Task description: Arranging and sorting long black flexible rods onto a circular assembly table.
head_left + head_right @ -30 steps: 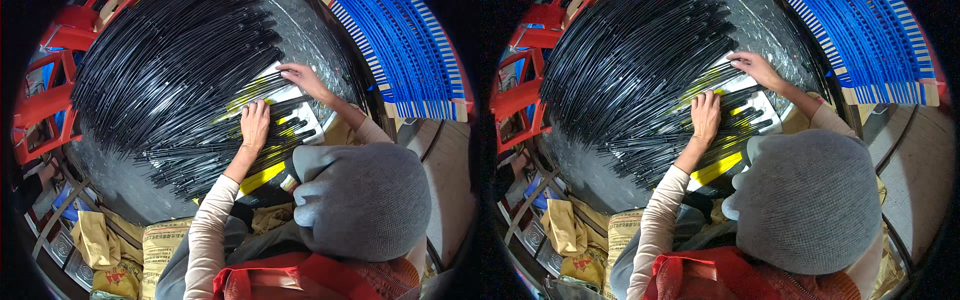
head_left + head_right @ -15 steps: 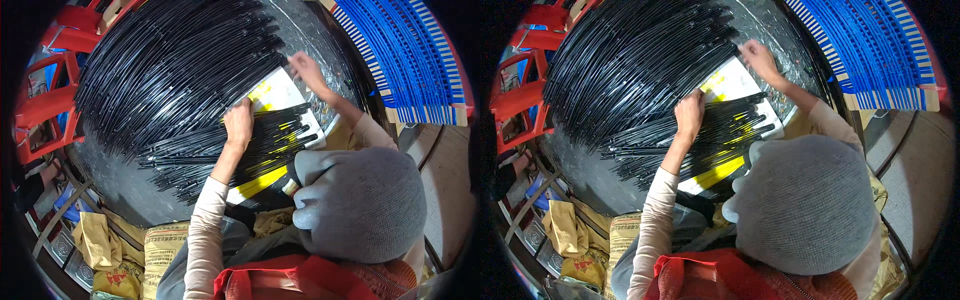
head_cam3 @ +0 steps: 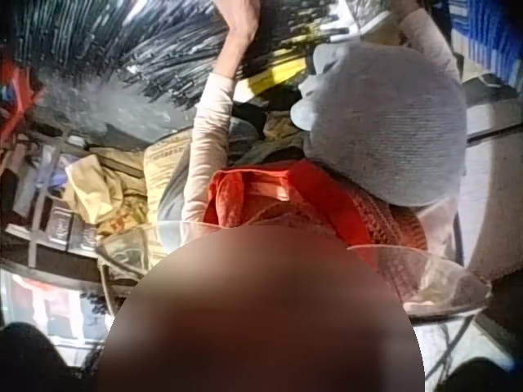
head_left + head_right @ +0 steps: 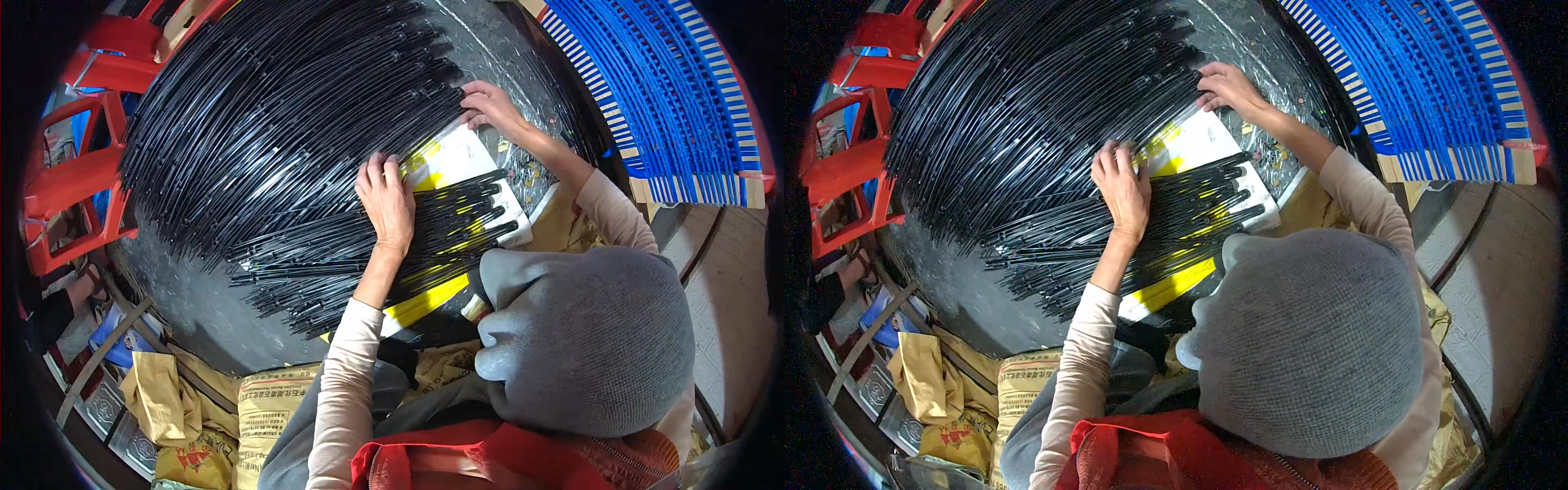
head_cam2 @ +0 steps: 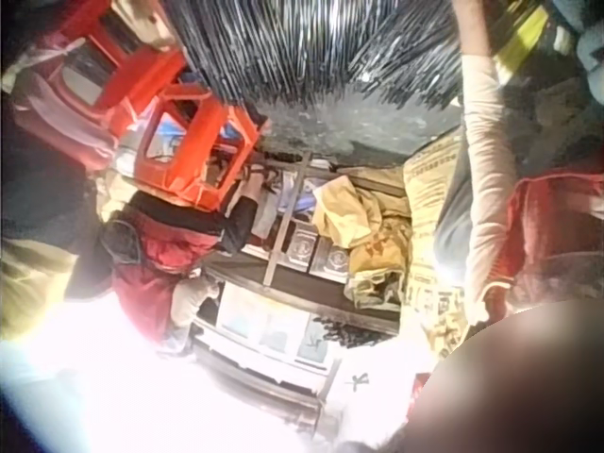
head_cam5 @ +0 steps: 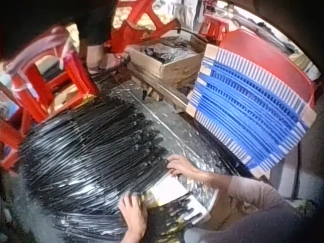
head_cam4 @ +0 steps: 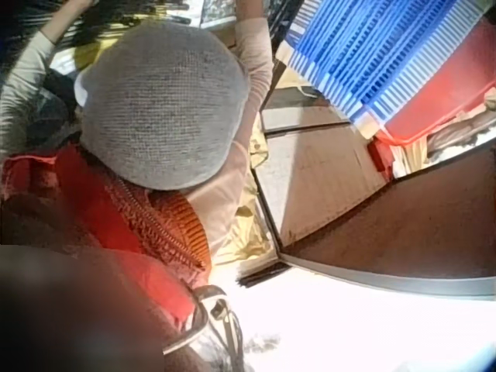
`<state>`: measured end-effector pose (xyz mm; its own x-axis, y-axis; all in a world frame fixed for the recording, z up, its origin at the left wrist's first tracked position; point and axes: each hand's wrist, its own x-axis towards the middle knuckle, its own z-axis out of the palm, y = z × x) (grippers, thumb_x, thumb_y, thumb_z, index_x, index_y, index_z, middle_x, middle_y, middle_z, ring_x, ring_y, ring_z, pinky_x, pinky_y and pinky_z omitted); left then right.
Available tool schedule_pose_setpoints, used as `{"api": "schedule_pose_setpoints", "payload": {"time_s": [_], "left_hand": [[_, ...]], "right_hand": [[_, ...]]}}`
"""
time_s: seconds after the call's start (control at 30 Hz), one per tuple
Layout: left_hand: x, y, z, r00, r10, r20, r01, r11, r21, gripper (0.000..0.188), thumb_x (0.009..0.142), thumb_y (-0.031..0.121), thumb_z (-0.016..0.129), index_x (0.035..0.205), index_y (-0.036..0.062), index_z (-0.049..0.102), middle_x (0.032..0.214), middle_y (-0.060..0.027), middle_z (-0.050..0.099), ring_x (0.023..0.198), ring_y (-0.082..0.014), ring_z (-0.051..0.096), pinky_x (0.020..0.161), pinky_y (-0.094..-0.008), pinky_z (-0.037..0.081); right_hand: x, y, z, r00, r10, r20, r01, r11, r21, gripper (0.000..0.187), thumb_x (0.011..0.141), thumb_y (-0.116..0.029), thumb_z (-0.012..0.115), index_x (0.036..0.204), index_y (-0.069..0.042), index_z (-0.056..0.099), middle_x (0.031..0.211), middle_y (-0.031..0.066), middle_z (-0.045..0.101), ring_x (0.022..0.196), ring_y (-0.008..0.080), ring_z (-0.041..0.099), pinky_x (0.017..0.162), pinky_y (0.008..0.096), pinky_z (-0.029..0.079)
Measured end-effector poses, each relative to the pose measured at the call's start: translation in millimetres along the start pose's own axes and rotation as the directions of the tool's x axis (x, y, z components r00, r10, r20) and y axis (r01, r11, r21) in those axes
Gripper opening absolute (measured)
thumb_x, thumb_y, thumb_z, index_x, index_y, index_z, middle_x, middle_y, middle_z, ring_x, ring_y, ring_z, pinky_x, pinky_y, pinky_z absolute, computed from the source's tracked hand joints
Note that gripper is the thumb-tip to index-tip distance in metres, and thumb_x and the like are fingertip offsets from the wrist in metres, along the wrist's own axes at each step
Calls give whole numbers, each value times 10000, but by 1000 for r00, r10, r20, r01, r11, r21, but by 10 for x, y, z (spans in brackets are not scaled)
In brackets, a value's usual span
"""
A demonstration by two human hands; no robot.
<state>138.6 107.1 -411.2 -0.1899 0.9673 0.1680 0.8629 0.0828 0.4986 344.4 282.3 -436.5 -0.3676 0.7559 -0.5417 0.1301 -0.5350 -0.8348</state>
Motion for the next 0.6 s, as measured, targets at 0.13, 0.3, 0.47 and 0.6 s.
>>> {"api": "schedule_pose_setpoints", "payload": {"time_s": [0.13,0.3,0.47,0.6], "left_hand": [[36,-12,-3,998,-49,43,50,998,-22,608,734,55,705,1300,68,486,1287,-161,471,1209,-352,428,1025,-468,342],[74,35,-27,998,-51,29,47,990,130,725,705,82,769,1357,96,452,1302,-164,471,1215,-344,432,1050,-474,312],[154,8,-6,990,35,133,-52,991,123,751,697,147,795,1360,86,447,1267,-147,506,1189,-333,446,1029,-472,317],[141,-15,14,964,103,247,-125,989,74,614,673,123,790,1218,42,521,1056,-128,546,1049,-314,492,1014,-481,324]], "right_hand": [[-166,-66,29,999,-15,-37,16,1000,23,314,924,-177,594,1162,4,498,886,90,542,709,183,646,596,274,543],[-280,-107,70,995,17,-100,-28,993,-112,362,921,-301,609,1080,18,545,903,115,551,647,174,640,546,284,545],[-316,-66,4,996,70,-46,-76,986,-152,272,926,-299,574,936,-27,564,793,74,554,547,155,615,467,257,505],[-333,24,-67,979,202,-40,-205,969,-139,170,918,-228,527,881,-67,569,716,52,555,478,139,575,422,248,477]]}}
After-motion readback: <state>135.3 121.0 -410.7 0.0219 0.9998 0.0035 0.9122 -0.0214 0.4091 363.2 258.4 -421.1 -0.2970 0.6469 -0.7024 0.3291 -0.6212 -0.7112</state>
